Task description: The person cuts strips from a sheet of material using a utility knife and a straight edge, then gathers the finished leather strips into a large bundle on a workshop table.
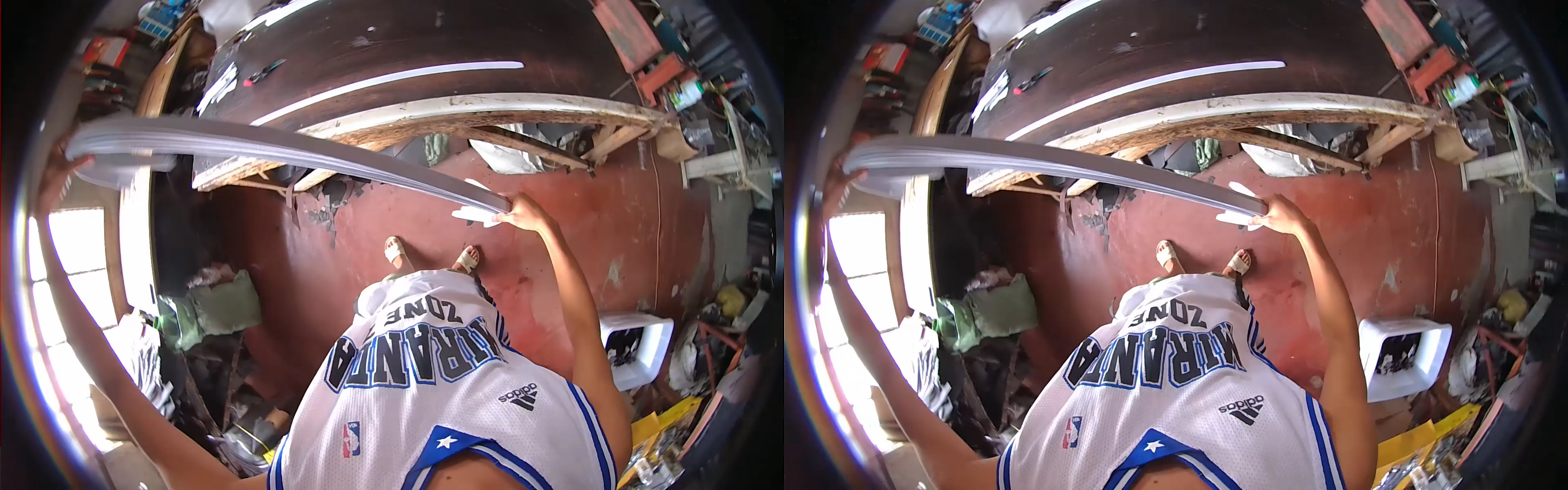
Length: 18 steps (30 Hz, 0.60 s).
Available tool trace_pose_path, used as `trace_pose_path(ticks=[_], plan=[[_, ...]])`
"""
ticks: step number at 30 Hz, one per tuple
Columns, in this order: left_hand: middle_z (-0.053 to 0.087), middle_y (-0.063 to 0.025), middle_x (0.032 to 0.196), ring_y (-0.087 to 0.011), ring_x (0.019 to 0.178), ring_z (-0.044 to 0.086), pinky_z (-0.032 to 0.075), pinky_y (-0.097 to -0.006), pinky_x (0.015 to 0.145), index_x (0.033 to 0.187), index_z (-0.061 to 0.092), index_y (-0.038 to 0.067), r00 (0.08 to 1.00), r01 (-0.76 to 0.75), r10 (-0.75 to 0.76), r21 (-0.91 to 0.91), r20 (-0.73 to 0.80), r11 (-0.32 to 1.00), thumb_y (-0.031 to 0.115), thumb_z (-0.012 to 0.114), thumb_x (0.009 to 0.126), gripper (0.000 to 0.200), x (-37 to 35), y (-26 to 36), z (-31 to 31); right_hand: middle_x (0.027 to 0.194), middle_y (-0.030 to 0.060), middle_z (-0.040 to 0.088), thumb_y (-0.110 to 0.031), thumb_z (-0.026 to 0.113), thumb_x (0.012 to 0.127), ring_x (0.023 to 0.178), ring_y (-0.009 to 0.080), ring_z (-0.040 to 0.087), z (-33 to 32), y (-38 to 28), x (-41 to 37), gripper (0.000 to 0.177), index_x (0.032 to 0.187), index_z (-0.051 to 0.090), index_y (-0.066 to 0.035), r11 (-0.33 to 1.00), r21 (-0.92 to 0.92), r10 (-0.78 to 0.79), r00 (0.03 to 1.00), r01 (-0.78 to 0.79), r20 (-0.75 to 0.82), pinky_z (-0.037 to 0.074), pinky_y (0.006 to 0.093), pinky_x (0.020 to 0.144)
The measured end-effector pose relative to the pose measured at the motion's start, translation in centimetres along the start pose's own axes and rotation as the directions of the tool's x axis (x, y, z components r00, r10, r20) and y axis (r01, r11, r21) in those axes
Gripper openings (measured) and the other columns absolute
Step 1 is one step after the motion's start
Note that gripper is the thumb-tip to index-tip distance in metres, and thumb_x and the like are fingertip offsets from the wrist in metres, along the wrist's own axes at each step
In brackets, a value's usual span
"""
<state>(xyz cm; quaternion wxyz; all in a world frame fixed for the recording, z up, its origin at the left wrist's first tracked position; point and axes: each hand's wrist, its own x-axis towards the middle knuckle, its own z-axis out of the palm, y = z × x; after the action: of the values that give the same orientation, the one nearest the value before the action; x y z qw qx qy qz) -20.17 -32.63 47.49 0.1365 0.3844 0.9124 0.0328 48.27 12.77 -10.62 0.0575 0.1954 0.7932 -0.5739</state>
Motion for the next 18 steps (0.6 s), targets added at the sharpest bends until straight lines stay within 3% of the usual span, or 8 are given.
trace_pose_path(ticks=[2, 5, 7, 8, 11, 13, 17, 18], plan=[[0.065, -0.0066, 0.115, -0.0156, 0.102, 0.06, 0.048, -0.0316, 0.092, 0.135, 0.053, 0.001, 0.999, -0.048, 0.049, 0.072, -0.007, 0.996, 0.005, 0.082, 0.073, 0.068, -0.4, 3.2, -2.2, 0.091, 0.0103, 0.073, -0.013, 0.078, 0.078, 0.084, 0.012, 0.065, 2.1, 0.0, 1.5, 0.039, 0.114, 0.068, -0.002, 0.991, 0.13, 0.013, 1.0, -0.016, 0.02, 0.051, 0.0315, 0.074], [0.065, -0.0067, 0.114, -0.0156, 0.101, 0.06, 0.048, -0.0316, 0.091, 0.133, 0.053, 0.0, 0.998, -0.053, 0.056, 0.11, -0.017, 0.993, 0.005, 0.081, 0.072, 0.067, -1.6, 7.8, -1.9, 0.087, 0.0062, 0.07, -0.016, 0.078, 0.08, 0.081, 0.0112, 0.063, 1.0, -2.8, 1.6, 0.031, 0.106, 0.068, -0.001, 0.995, -0.008, 0.095, 0.995, -0.095, 0.023, 0.05, 0.031, 0.07], [0.065, -0.0068, 0.113, -0.0157, 0.1, 0.06, 0.048, -0.0316, 0.091, 0.132, 0.054, 0.0, 0.998, -0.053, 0.057, 0.117, -0.029, 0.992, 0.005, 0.081, 0.071, 0.067, -1.7, 9.4, -1.4, 0.086, 0.0083, 0.072, -0.017, 0.077, 0.08, 0.081, 0.0152, 0.066, 1.4, -3.0, 2.0, 0.035, 0.11, 0.067, -0.002, 0.997, 0.02, 0.075, 0.997, -0.075, 0.031, 0.052, 0.0328, 0.076], [0.065, -0.0069, 0.112, -0.0157, 0.1, 0.06, 0.048, -0.0316, 0.091, 0.132, 0.054, 0.0, 0.998, -0.056, 0.059, 0.124, -0.02, 0.991, 0.005, 0.08, 0.071, 0.066, -0.8, 7.3, -2.0, 0.086, 0.009, 0.071, -0.018, 0.077, 0.08, 0.079, 0.0162, 0.066, 4.5, -4.3, 3.4, 0.036, 0.11, 0.067, -0.002, 0.998, 0.025, 0.053, 0.999, -0.053, 0.011, 0.052, 0.0333, 0.076], [0.066, -0.007, 0.11, -0.0158, 0.098, 0.06, 0.049, -0.0316, 0.09, 0.13, 0.055, -0.001, 0.999, -0.029, 0.033, 0.139, -0.033, 0.99, 0.005, 0.08, 0.07, 0.065, -1.6, 9.7, -1.7, 0.088, 0.0112, 0.07, -0.019, 0.078, 0.08, 0.078, 0.0185, 0.066, 3.7, -2.8, 3.9, 0.039, 0.112, 0.065, -0.002, 1.0, -0.015, -0.013, 0.999, 0.014, 0.032, 0.052, 0.0346, 0.075], [0.066, -0.007, 0.109, -0.0159, 0.097, 0.06, 0.049, -0.0316, 0.09, 0.129, 0.056, -0.001, 0.999, -0.014, 0.02, 0.147, -0.036, 0.989, 0.005, 0.079, 0.069, 0.065, -2.0, 10.7, -1.5, 0.09, 0.0071, 0.07, -0.014, 0.077, 0.079, 0.083, 0.0123, 0.062, 3.4, -3.4, 3.7, 0.036, 0.111, 0.066, -0.001, 0.989, 0.113, -0.095, 0.995, 0.09, 0.037, 0.05, 0.0321, 0.078], [0.066, -0.0072, 0.107, -0.016, 0.096, 0.06, 0.049, -0.0317, 0.089, 0.128, 0.057, -0.001, 0.999, -0.002, 0.007, 0.147, -0.038, 0.989, 0.005, 0.078, 0.068, 0.064, -1.7, 9.5, -1.6, 0.102, 0.0111, 0.073, -0.008, 0.075, 0.078, 0.093, 0.0133, 0.064, 6.3, -3.9, 5.4, 0.041, 0.117, 0.064, 0.0, 0.974, 0.183, -0.135, 0.991, 0.135, -0.016, 0.05, 0.0324, 0.085], [0.066, -0.0072, 0.106, -0.016, 0.095, 0.06, 0.049, -0.0317, 0.089, 0.127, 0.057, -0.001, 0.999, 0.008, -0.003, 0.147, -0.04, 0.989, 0.005, 0.078, 0.068, 0.063, -1.8, 9.7, -1.6, 0.106, 0.0127, 0.073, -0.008, 0.075, 0.079, 0.097, 0.0141, 0.065, 6.3, -3.5, 6.0, 0.041, 0.117, 0.064, 0.0, 0.961, 0.154, -0.22, 0.972, 0.23, -0.077, 0.05, 0.0328, 0.086]])
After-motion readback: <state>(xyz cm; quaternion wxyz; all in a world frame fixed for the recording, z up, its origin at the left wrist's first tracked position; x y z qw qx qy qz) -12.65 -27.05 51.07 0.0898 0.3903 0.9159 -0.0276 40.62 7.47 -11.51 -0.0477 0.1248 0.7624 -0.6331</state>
